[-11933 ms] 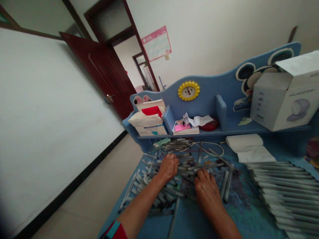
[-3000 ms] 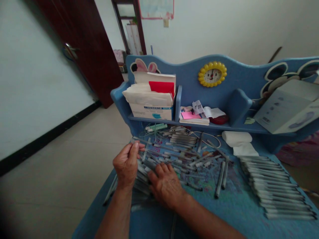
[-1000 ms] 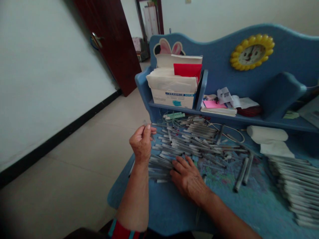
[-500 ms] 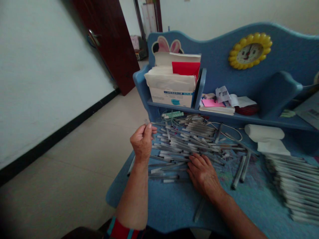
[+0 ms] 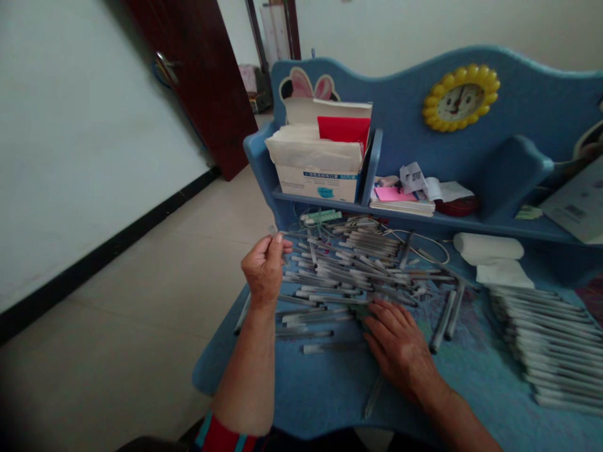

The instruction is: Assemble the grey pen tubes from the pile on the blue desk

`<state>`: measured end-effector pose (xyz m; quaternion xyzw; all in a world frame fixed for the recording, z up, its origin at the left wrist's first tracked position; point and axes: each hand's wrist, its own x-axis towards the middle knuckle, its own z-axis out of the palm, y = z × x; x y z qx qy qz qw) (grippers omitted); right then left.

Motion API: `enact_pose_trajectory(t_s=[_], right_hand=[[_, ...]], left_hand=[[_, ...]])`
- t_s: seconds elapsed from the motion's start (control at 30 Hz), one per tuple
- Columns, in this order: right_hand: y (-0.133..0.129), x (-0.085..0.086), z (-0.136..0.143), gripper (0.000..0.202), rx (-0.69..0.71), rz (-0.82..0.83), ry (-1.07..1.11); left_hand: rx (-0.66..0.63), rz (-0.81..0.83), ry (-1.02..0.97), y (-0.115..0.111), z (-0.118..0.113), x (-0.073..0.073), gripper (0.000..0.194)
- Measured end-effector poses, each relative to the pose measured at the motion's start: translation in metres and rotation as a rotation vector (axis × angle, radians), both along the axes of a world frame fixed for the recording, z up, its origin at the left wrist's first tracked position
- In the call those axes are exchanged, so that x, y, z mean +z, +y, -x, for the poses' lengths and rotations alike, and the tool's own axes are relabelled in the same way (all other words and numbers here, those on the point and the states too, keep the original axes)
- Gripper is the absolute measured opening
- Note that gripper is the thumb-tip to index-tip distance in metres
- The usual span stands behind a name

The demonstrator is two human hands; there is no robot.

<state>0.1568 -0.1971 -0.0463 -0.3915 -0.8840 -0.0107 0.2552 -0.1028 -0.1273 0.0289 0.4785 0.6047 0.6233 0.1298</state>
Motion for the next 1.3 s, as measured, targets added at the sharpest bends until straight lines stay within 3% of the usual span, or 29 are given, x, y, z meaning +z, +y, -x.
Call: enact_pose_trajectory(t_s=[0.13,0.23,0.43,0.6,0.73,0.83,0.93,1.07,1.17,1.3], right_hand=[[-0.010,-0.008,-0.016,0.016,-0.039,-0.013,0.024],[-0.012,-0.005,-0.013,0.015,-0.045,-0.022,0.038],[-0.006,0.010,0.018,0.018,-0.184,0.073,-0.068],[0.003,0.031,0.043,0.015,-0.271,0.282,-0.286],[0.009,0.041,0.048,0.016,-0.282,0.408,-0.299],[0.012,0.045,0.040,0.018,-0.251,0.542,-0.021],[0.016,0.056,0.029,0.011,-0.196,0.767,0.549],[0.018,0.080,0.022,0.019,-0.136,0.952,1.209],[0.020,0.093,0.023,0.019,-0.067,1.009,1.458],[0.024,0.095,0.027,0.019,-0.035,1.021,1.610]], left_hand=[[-0.014,-0.009,0.013,0.000,-0.003,0.001,0.026],[-0.034,-0.006,0.023,0.000,-0.007,0.000,0.027],[-0.166,-0.002,0.061,-0.001,-0.018,-0.004,0.023],[-0.334,0.012,0.080,-0.005,-0.029,-0.010,0.026],[-0.395,0.033,0.120,-0.007,-0.034,-0.014,0.032],[-0.473,0.059,0.163,-0.010,-0.038,-0.013,0.031],[-0.571,0.074,0.212,-0.015,-0.045,-0.007,0.028],[-0.674,0.090,0.270,-0.022,-0.054,0.000,0.024],[-0.757,0.113,0.297,-0.025,-0.060,0.003,0.023],[-0.857,0.134,0.312,-0.027,-0.064,0.006,0.023]])
